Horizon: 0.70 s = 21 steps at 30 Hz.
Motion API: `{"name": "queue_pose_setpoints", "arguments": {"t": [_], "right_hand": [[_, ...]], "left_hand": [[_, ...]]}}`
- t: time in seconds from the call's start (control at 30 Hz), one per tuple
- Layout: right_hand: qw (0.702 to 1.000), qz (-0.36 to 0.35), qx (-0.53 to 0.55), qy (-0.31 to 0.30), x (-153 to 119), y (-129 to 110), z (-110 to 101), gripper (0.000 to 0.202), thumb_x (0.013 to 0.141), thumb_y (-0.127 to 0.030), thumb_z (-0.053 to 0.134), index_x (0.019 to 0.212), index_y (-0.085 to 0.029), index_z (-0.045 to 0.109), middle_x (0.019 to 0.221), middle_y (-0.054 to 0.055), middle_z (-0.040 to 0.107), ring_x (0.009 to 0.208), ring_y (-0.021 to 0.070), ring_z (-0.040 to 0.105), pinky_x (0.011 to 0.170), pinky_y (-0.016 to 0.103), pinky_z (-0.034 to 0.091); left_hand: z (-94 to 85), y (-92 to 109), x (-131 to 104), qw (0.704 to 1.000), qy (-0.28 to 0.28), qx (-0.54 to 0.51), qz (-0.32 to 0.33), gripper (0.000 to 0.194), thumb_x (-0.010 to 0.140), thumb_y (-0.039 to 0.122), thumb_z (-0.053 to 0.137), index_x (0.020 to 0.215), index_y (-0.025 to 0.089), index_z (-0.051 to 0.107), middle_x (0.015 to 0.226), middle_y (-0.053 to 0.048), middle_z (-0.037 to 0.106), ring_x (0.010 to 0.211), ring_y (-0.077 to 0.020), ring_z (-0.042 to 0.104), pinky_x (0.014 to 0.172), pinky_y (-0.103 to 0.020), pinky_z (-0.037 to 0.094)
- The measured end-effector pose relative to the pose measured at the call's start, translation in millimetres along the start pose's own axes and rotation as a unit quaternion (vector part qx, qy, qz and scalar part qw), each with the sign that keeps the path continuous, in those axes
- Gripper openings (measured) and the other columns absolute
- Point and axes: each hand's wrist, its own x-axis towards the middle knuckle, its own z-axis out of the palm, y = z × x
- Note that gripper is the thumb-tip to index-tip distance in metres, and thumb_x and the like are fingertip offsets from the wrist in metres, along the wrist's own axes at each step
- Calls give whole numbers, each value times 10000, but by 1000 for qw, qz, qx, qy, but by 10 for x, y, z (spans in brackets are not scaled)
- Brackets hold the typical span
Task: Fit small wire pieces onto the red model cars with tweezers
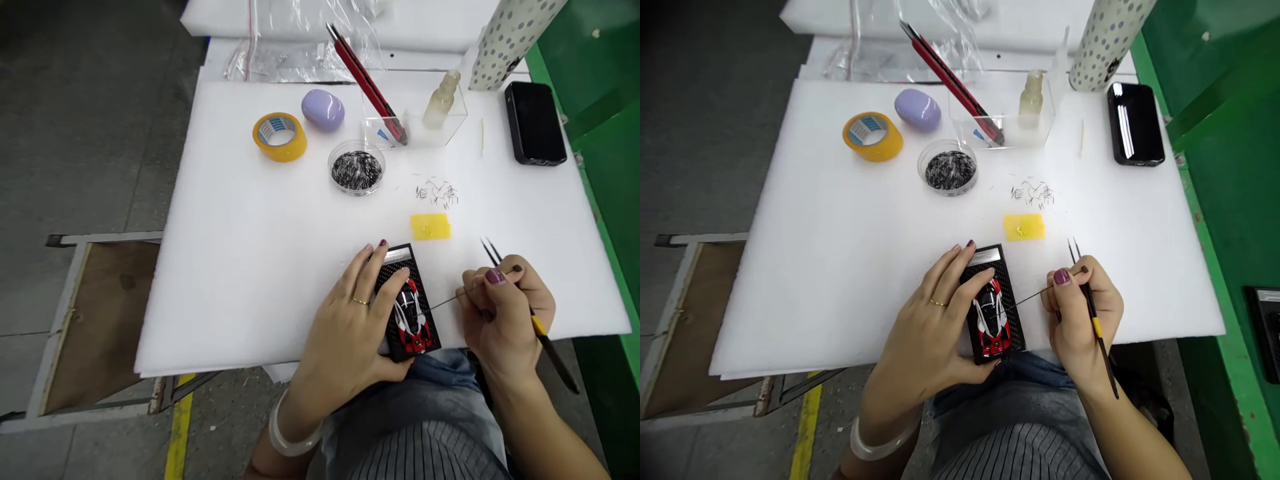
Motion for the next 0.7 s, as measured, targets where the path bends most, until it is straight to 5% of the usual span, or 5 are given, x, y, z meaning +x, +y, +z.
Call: {"name": "queue_pose_setpoints", "arguments": {"t": [0.4,0.6,0.7], "right_hand": [[1000,5,-15,-9,7,22,-40,398,886,-227,727,674,-219,390,544,-81,302,486,72,229,437,221,190],[1000,10,15,21,68,-43,10,375,782,-182,748,621,-215,411,487,-90,299,430,60,232,390,196,202],[995,-66,9,73,227,-223,-3,335,693,-164,760,593,-225,446,435,-95,275,399,70,205,376,223,181]], "left_hand": [[8,6,-12,1000,3,7,-2,1140,525,583,932,1443,118,441,1595,-265,409,1481,-438,379,1114,-540,503],[4,7,-18,1000,-5,2,-5,1109,556,581,917,1449,124,442,1607,-254,396,1496,-430,360,1146,-533,476],[-5,-2,-21,1000,-4,-5,-5,1094,567,568,909,1450,117,447,1607,-259,395,1491,-439,364,1147,-549,475]]}}
